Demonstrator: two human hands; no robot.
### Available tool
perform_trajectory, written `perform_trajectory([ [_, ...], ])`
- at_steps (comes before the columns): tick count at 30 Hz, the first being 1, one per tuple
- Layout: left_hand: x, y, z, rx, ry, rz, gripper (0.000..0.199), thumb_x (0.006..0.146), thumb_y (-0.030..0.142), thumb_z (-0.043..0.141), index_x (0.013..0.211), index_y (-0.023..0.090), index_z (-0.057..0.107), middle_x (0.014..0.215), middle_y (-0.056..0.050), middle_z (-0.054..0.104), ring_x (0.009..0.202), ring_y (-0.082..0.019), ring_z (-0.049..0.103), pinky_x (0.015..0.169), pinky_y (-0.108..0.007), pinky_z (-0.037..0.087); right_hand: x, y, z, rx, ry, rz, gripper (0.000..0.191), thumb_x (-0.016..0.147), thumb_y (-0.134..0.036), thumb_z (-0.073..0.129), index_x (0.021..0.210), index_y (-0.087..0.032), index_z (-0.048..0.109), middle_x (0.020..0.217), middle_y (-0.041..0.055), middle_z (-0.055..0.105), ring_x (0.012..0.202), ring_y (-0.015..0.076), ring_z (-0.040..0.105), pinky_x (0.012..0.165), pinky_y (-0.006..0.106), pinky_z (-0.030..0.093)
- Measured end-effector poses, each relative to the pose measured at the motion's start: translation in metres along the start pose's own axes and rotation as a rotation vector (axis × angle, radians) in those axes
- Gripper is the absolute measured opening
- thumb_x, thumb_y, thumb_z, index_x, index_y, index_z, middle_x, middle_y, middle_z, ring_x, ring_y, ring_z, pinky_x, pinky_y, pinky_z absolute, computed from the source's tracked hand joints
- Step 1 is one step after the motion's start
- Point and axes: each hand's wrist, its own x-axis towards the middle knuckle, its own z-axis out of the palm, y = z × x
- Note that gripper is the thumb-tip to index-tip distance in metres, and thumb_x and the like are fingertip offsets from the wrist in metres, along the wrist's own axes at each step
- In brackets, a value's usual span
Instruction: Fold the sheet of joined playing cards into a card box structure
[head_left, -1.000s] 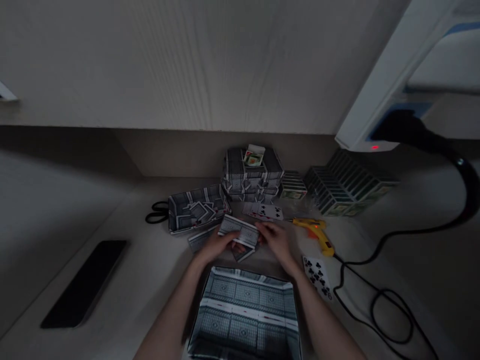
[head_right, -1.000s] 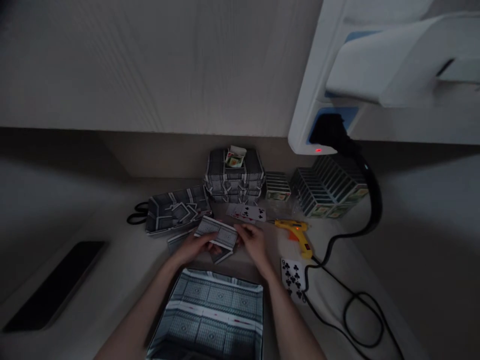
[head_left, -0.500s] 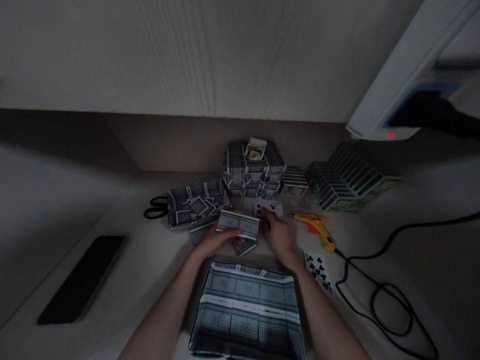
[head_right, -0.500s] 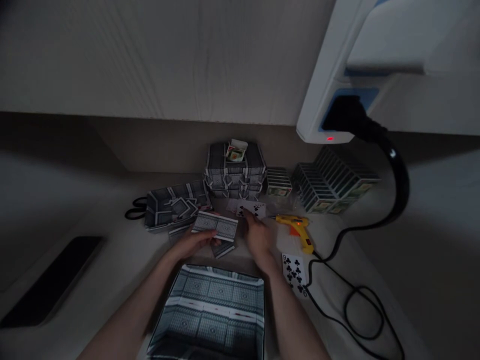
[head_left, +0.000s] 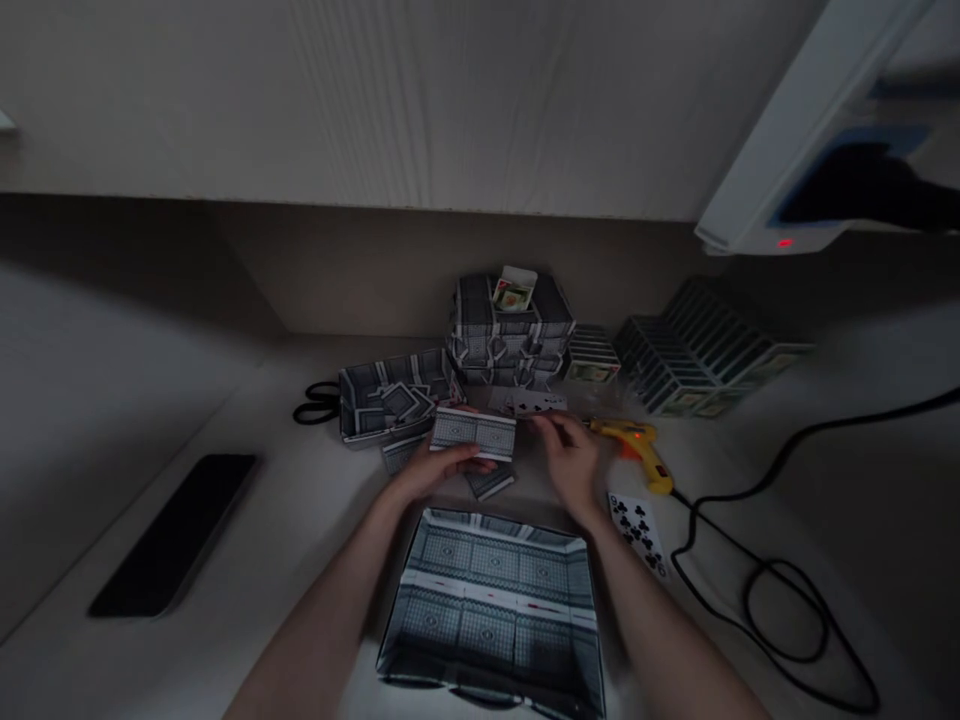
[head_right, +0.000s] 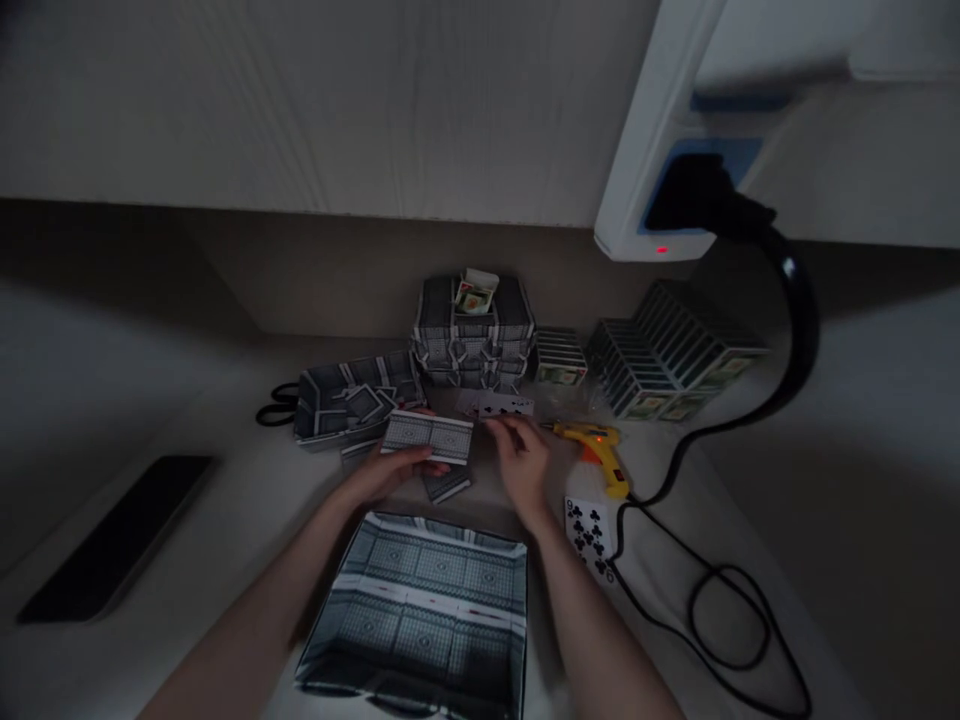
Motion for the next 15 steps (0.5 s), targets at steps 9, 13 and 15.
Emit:
perform_trajectory([
  [9,-0.003,-0.001,0.002,0.014,0.029,0.041,0.055,0.066,0.017,0.066,0.117,0.014,0.046,0.089,-0.008,0.067,0.070,-0.020,0.066,0.070,-0.034,0.052,0.006,0.010,0.007,0.479,-0.016,0.347,0.070,0.056,-0.031,0.070,0.119,-0.027,0.038,0.117,0.0048,0.052,0.087,0.0149,0.057,0.073,0.029,0.046],
  [13,-0.002,-0.005,0.000,0.009,0.052,0.049,0.054,0.065,0.018,0.067,0.115,0.014,0.048,0.084,-0.007,0.068,0.071,-0.020,0.066,0.073,-0.034,0.052,0.004,0.007,0.010,0.661,-0.153,0.472,0.059,0.055,-0.026,0.071,0.109,-0.026,0.048,0.102,0.0021,0.061,0.088,0.0169,0.058,0.076,0.031,0.047],
  [15,-0.001,-0.005,-0.001,0.005,0.049,0.058,0.053,0.065,0.019,0.068,0.114,0.014,0.049,0.083,-0.006,0.068,0.071,-0.020,0.066,0.073,-0.034,0.052,0.003,0.004,0.009,0.740,-0.213,0.528,0.037,0.057,-0.027,0.069,0.092,-0.023,0.057,0.091,0.0010,0.064,0.085,0.0173,0.059,0.075,0.031,0.046],
])
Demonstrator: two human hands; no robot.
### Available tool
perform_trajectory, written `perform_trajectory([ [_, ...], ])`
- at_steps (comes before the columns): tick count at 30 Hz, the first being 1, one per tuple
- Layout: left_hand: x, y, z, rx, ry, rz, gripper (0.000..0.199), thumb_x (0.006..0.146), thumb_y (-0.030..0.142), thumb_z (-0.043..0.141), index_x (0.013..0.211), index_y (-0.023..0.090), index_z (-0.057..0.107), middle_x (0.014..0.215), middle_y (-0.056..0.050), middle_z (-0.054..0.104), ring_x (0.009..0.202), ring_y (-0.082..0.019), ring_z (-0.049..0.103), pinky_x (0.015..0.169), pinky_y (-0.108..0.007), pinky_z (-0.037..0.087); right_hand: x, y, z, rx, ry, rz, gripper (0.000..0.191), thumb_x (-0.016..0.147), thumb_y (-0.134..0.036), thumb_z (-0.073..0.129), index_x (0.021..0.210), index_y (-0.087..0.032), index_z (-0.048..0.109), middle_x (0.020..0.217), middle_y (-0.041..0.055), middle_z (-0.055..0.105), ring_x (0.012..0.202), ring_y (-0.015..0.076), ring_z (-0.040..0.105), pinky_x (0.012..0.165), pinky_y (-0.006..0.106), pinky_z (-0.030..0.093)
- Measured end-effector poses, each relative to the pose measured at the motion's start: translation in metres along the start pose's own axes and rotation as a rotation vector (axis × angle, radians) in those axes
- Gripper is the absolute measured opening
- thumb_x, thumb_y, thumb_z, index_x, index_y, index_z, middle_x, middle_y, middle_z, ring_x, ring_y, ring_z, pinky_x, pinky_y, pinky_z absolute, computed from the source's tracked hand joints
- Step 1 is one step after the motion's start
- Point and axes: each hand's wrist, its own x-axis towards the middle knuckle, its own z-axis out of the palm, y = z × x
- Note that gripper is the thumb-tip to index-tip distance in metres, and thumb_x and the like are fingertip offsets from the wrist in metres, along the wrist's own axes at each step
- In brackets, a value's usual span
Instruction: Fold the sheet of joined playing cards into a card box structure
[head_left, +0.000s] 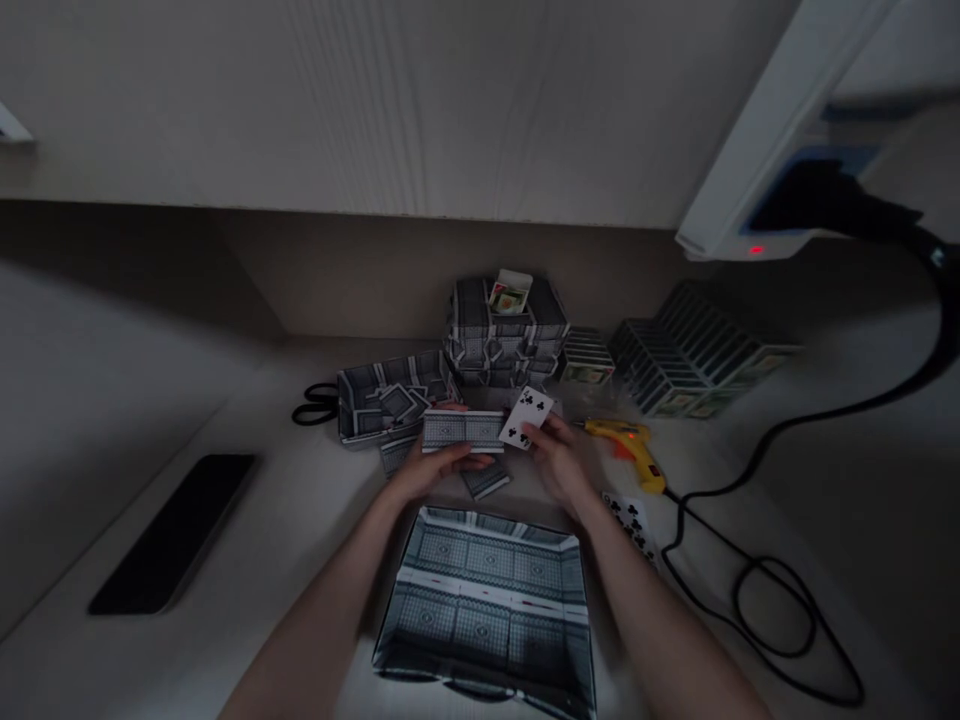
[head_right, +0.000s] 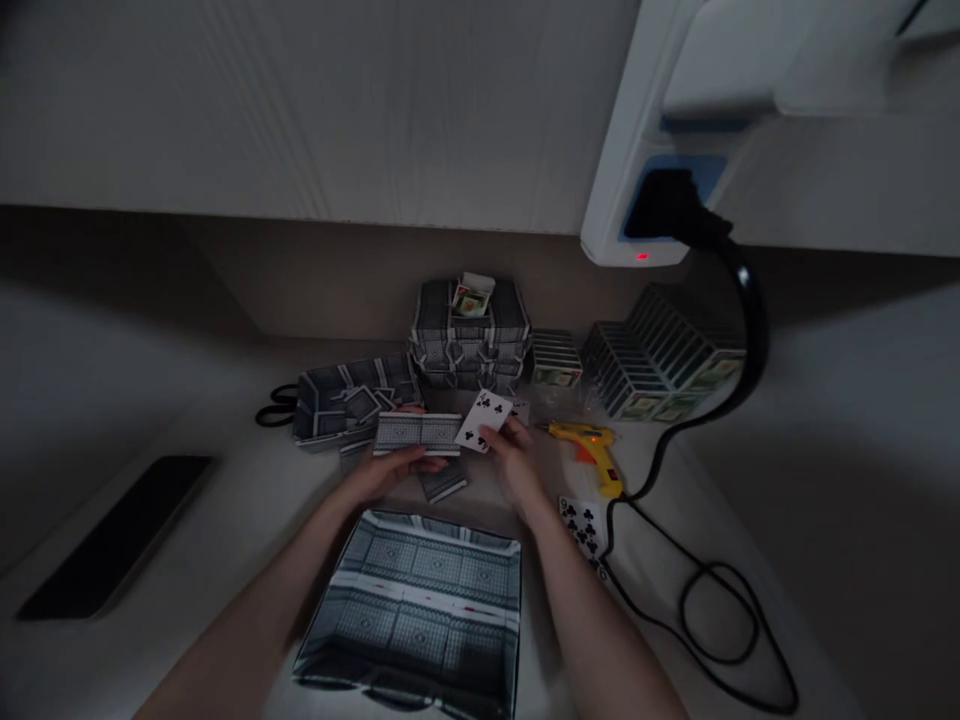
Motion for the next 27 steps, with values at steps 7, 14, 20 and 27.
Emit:
perform_trajectory([
  [7,-0.001,0.004,0.002,0.005,-0.036,-0.014,0.052,0.066,0.018,0.066,0.115,0.017,0.047,0.091,-0.006,0.067,0.072,-0.019,0.066,0.075,-0.035,0.051,-0.001,-0.008,-0.004,0.092,0.006,0.138,0.022,0.059,-0.031,0.070,0.059,-0.021,0.050,0.047,-0.0061,0.048,0.042,0.0077,0.043,0.043,0.020,0.037],
  [14,-0.002,0.006,0.007,0.041,0.051,-0.001,0.063,0.059,0.014,0.072,0.116,0.017,0.045,0.087,-0.004,0.067,0.069,-0.017,0.066,0.072,-0.033,0.053,-0.003,-0.017,-0.007,0.093,-0.057,0.147,0.053,0.069,-0.071,0.036,0.069,-0.022,0.054,0.070,0.0050,0.060,0.068,0.0176,0.057,0.061,0.032,0.047],
  [20,-0.001,0.002,0.005,0.094,0.101,0.062,0.058,0.060,0.020,0.071,0.113,0.015,0.049,0.074,-0.002,0.066,0.060,-0.016,0.064,0.062,-0.030,0.053,0.000,-0.011,-0.008,-0.016,-0.066,0.109,0.035,0.059,-0.033,0.068,0.091,-0.028,0.054,0.080,-0.0031,0.061,0.062,0.0118,0.055,0.050,0.023,0.042],
  [27,-0.002,0.006,0.005,0.084,0.099,0.150,0.051,0.060,0.017,0.065,0.110,0.017,0.054,0.071,0.001,0.063,0.053,-0.012,0.057,0.055,-0.027,0.048,-0.003,-0.012,-0.002,-0.092,-0.117,0.123,0.043,0.057,-0.025,0.069,0.098,-0.025,0.057,0.099,0.0002,0.063,0.084,0.0168,0.059,0.064,0.025,0.048],
])
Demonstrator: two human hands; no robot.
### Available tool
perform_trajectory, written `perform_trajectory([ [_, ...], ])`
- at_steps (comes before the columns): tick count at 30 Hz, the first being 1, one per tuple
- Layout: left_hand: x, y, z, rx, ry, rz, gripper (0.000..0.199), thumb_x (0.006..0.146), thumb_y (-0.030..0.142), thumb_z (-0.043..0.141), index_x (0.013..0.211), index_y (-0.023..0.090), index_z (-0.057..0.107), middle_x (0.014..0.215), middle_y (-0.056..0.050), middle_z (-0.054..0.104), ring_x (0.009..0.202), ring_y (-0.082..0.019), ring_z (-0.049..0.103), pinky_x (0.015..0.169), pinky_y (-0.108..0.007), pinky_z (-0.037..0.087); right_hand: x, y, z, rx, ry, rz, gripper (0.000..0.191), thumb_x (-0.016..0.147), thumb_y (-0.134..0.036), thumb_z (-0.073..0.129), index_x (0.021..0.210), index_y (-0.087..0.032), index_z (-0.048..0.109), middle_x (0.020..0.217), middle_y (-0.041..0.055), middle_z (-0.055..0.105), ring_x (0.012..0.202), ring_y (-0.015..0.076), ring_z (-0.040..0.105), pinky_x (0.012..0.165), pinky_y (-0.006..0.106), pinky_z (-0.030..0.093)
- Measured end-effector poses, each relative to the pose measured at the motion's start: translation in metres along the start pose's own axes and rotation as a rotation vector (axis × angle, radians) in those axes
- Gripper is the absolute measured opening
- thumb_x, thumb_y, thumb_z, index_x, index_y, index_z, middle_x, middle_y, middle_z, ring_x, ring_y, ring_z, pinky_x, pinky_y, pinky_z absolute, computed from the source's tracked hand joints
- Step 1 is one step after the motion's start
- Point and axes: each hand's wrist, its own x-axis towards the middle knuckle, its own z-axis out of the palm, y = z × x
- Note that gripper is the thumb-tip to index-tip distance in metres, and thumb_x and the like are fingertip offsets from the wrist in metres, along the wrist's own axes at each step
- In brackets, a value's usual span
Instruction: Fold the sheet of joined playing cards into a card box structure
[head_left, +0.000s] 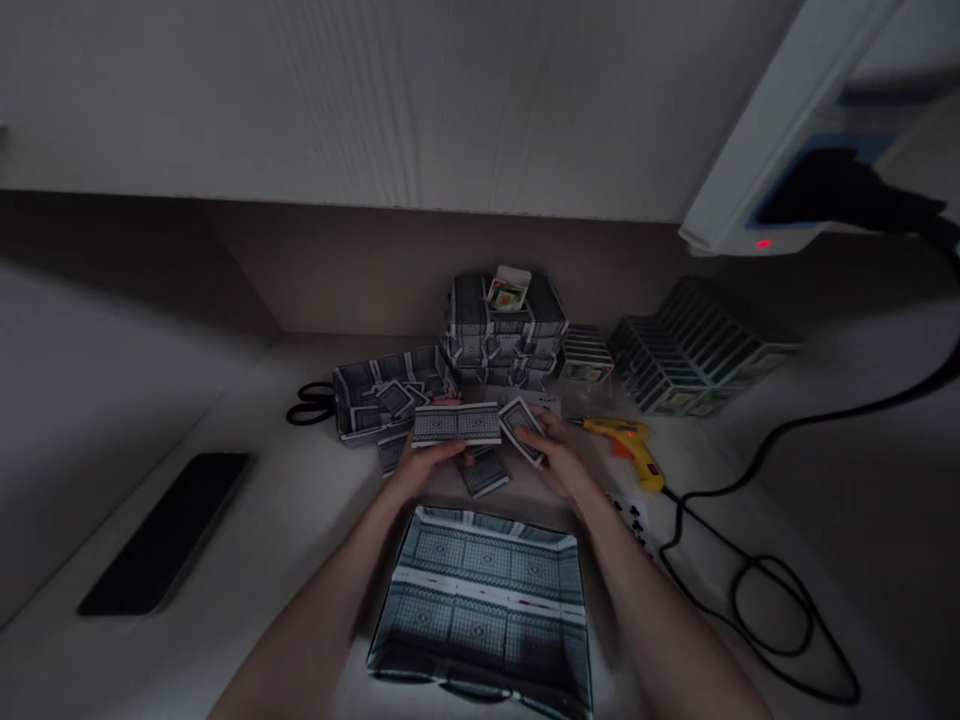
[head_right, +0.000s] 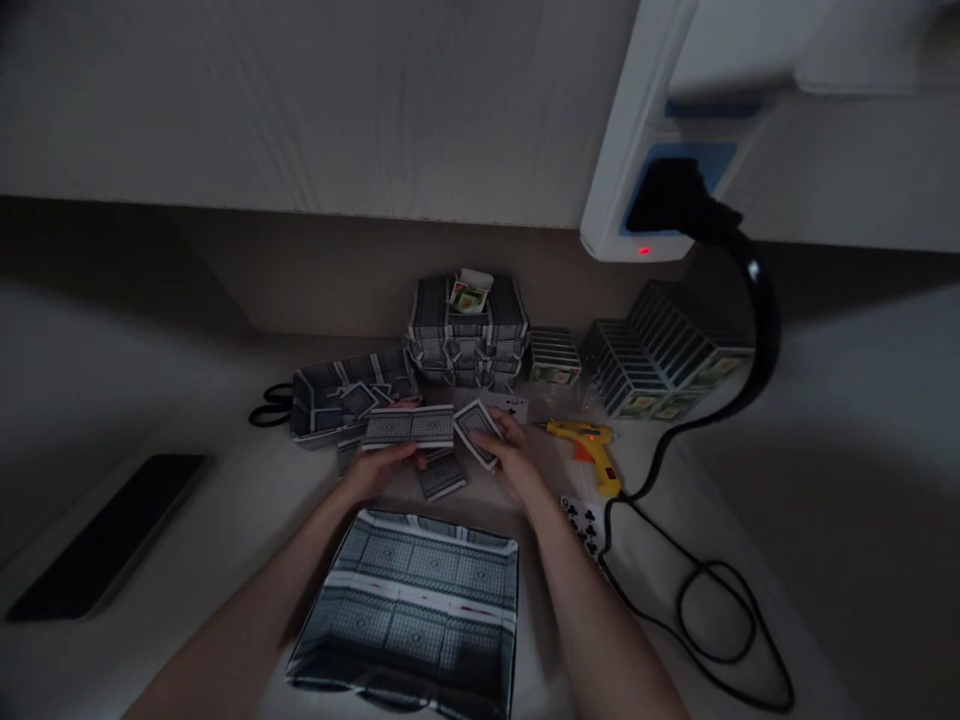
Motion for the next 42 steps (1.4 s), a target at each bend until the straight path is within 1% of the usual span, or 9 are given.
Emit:
perform_trajectory([
  [7,0.002,-0.003,-0.006,-0.005,0.019,0.002,0.046,0.059,0.020,0.065,0.104,0.015,0.057,0.068,0.002,0.059,0.051,-0.009,0.051,0.049,-0.022,0.044,-0.001,-0.001,-0.004,-0.027,-0.120,0.067,0.039,0.059,-0.024,0.068,0.098,-0.025,0.063,0.096,-0.0010,0.066,0.086,0.0172,0.061,0.074,0.027,0.047],
  [12,0.003,-0.006,-0.006,0.171,-0.015,-0.001,0.038,0.064,0.029,0.066,0.098,0.014,0.057,0.052,0.006,0.051,0.038,-0.006,0.043,0.037,-0.018,0.035,0.000,0.004,-0.004,-0.109,-0.180,0.035,0.039,0.058,-0.027,0.070,0.097,-0.024,0.065,0.101,0.0009,0.065,0.088,0.0179,0.060,0.079,0.030,0.045],
  [17,0.002,-0.005,0.001,0.341,0.001,0.031,0.031,0.070,0.037,0.060,0.092,0.015,0.056,0.046,0.008,0.046,0.032,-0.005,0.039,0.033,-0.016,0.032,-0.001,0.004,-0.003,-0.221,-0.202,0.039,0.032,0.061,-0.030,0.069,0.093,-0.024,0.066,0.093,0.0001,0.067,0.082,0.0171,0.060,0.077,0.030,0.044],
  [24,0.002,-0.009,0.004,0.357,-0.013,0.055,0.033,0.071,0.039,0.059,0.094,0.016,0.051,0.048,0.009,0.047,0.033,-0.006,0.040,0.032,-0.017,0.033,-0.002,0.002,-0.001,-0.323,-0.217,0.034,0.023,0.064,-0.033,0.066,0.084,-0.021,0.067,0.081,-0.0007,0.066,0.073,0.0147,0.058,0.071,0.028,0.043],
  [29,0.002,-0.007,0.008,0.295,0.014,0.092,0.033,0.074,0.040,0.057,0.095,0.016,0.050,0.046,0.008,0.047,0.035,-0.008,0.043,0.036,-0.019,0.037,-0.002,0.003,-0.001,-0.152,-0.144,0.045,0.031,0.057,-0.027,0.071,0.086,-0.021,0.061,0.079,-0.0013,0.064,0.071,0.0145,0.058,0.066,0.026,0.044],
  [32,0.002,-0.005,0.011,0.295,0.041,0.150,0.029,0.077,0.039,0.052,0.094,0.016,0.053,0.046,0.007,0.048,0.037,-0.009,0.047,0.040,-0.021,0.041,-0.004,0.003,0.000,-0.025,-0.174,0.105,0.031,0.059,-0.025,0.070,0.088,-0.020,0.060,0.080,-0.0001,0.064,0.068,0.0137,0.057,0.063,0.026,0.045],
  [36,0.002,-0.005,0.012,0.367,0.036,0.135,0.030,0.078,0.044,0.048,0.074,0.015,0.058,0.048,0.004,0.051,0.037,-0.008,0.048,0.043,-0.021,0.042,-0.004,0.004,-0.001,-0.067,-0.251,0.127,0.021,0.062,-0.029,0.068,0.077,-0.018,0.058,0.066,-0.0012,0.063,0.048,0.0091,0.050,0.049,0.023,0.040],
  [39,0.002,-0.005,0.012,0.472,-0.053,0.048,0.047,0.082,0.047,0.040,0.048,0.016,0.051,0.040,0.003,0.047,0.036,-0.008,0.046,0.045,-0.021,0.040,-0.002,0.006,-0.003,-0.113,-0.273,0.129,0.020,0.064,-0.032,0.067,0.073,-0.017,0.057,0.061,-0.0004,0.064,0.043,0.0080,0.048,0.043,0.021,0.035],
  [42,0.001,-0.005,0.012,0.531,-0.104,-0.003,0.054,0.083,0.048,0.034,0.040,0.017,0.046,0.034,0.003,0.043,0.034,-0.008,0.042,0.044,-0.020,0.038,0.000,0.006,-0.005,-0.139,-0.278,0.143,0.022,0.063,-0.033,0.067,0.072,-0.016,0.056,0.058,-0.0001,0.064,0.041,0.0075,0.046,0.041,0.020,0.032],
])
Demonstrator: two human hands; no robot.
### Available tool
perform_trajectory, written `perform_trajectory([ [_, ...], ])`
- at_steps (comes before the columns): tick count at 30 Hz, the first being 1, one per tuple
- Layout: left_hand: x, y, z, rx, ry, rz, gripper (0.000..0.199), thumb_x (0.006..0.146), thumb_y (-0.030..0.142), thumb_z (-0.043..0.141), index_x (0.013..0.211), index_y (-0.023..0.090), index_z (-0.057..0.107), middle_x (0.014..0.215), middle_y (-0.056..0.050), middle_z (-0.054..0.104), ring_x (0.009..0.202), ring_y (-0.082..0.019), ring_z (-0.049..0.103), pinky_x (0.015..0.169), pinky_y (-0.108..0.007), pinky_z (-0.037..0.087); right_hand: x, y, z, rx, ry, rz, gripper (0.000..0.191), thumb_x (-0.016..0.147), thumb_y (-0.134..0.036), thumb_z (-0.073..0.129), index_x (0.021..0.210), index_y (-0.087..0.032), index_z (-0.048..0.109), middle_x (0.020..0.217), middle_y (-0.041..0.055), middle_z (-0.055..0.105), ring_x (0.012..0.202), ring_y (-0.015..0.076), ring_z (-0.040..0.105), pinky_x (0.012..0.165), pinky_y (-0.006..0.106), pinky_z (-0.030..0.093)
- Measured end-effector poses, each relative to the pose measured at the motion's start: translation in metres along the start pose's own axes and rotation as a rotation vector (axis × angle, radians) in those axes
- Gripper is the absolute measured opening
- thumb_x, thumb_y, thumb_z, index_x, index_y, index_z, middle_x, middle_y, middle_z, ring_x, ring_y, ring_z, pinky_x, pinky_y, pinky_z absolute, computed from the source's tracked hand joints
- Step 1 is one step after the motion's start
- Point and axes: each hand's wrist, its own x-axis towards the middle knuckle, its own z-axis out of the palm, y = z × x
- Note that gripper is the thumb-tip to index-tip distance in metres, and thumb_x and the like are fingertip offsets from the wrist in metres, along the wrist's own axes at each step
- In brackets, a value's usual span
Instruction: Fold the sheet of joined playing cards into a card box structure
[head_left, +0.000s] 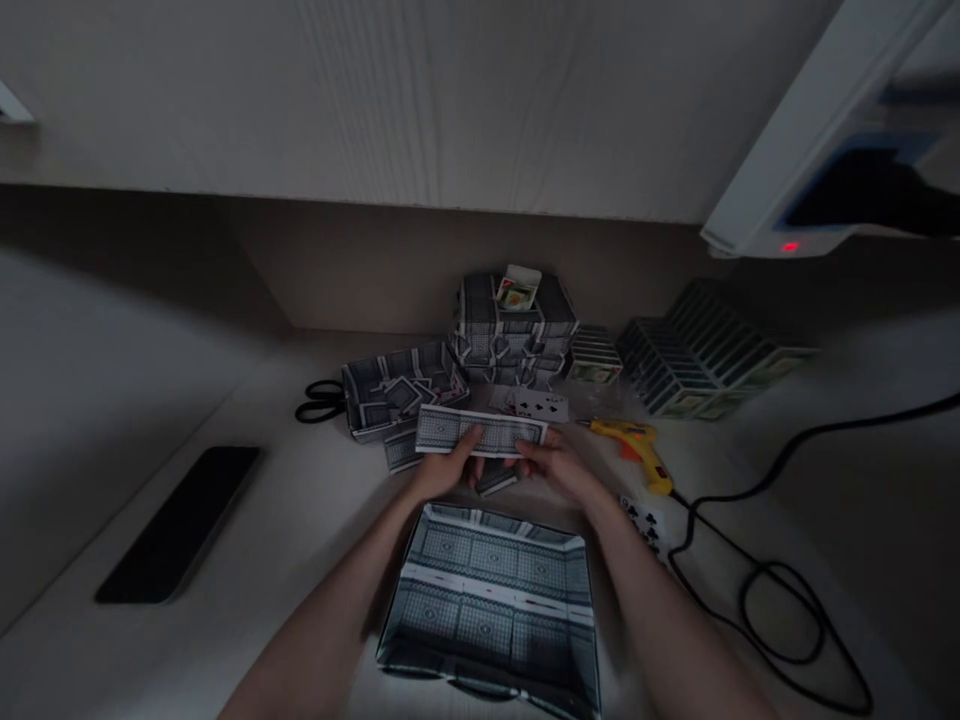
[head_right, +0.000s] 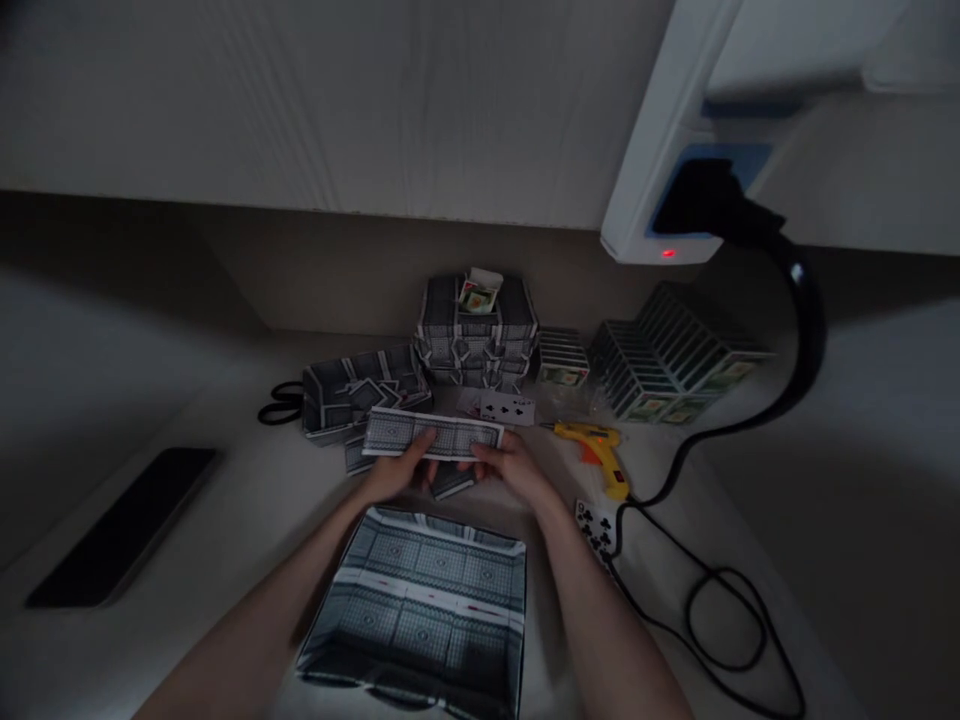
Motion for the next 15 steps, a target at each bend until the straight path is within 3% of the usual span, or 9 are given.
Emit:
perform_trajectory([
  [6,0.0002,0.0011,-0.0011,0.045,-0.015,-0.011,0.057,0.082,0.051,0.034,0.038,0.017,0.045,0.033,0.003,0.041,0.034,-0.007,0.039,0.044,-0.020,0.036,0.0018,0.0010,0.0008,-0.030,-0.040,-0.006,0.023,0.064,-0.036,0.066,0.068,-0.015,0.056,0.057,0.0005,0.063,0.040,0.0074,0.046,0.040,0.020,0.032],
  [10,0.0022,-0.0022,-0.0011,0.038,-0.029,-0.024,0.057,0.083,0.051,0.032,0.039,0.016,0.047,0.034,0.003,0.041,0.035,-0.007,0.040,0.044,-0.019,0.036,0.0026,0.0028,0.0040,-0.069,0.040,-0.025,0.024,0.064,-0.038,0.064,0.070,-0.016,0.054,0.054,-0.0010,0.062,0.039,0.0081,0.047,0.039,0.020,0.033],
  [12,0.0031,-0.0040,-0.0003,-0.029,-0.009,-0.002,0.052,0.082,0.050,0.035,0.047,0.015,0.052,0.037,0.004,0.043,0.035,-0.007,0.040,0.042,-0.019,0.035,0.0026,0.0033,0.0041,-0.051,0.073,-0.030,0.026,0.064,-0.038,0.065,0.073,-0.017,0.053,0.053,-0.0022,0.062,0.038,0.0082,0.047,0.039,0.020,0.033],
  [15,0.0032,-0.0049,0.0010,-0.136,0.056,0.050,0.037,0.079,0.047,0.045,0.075,0.014,0.060,0.044,0.005,0.047,0.035,-0.007,0.041,0.038,-0.019,0.035,0.0019,0.0022,0.0021,-0.007,0.047,-0.007,0.026,0.062,-0.036,0.066,0.074,-0.017,0.053,0.053,-0.0022,0.062,0.038,0.0077,0.047,0.038,0.020,0.032],
])
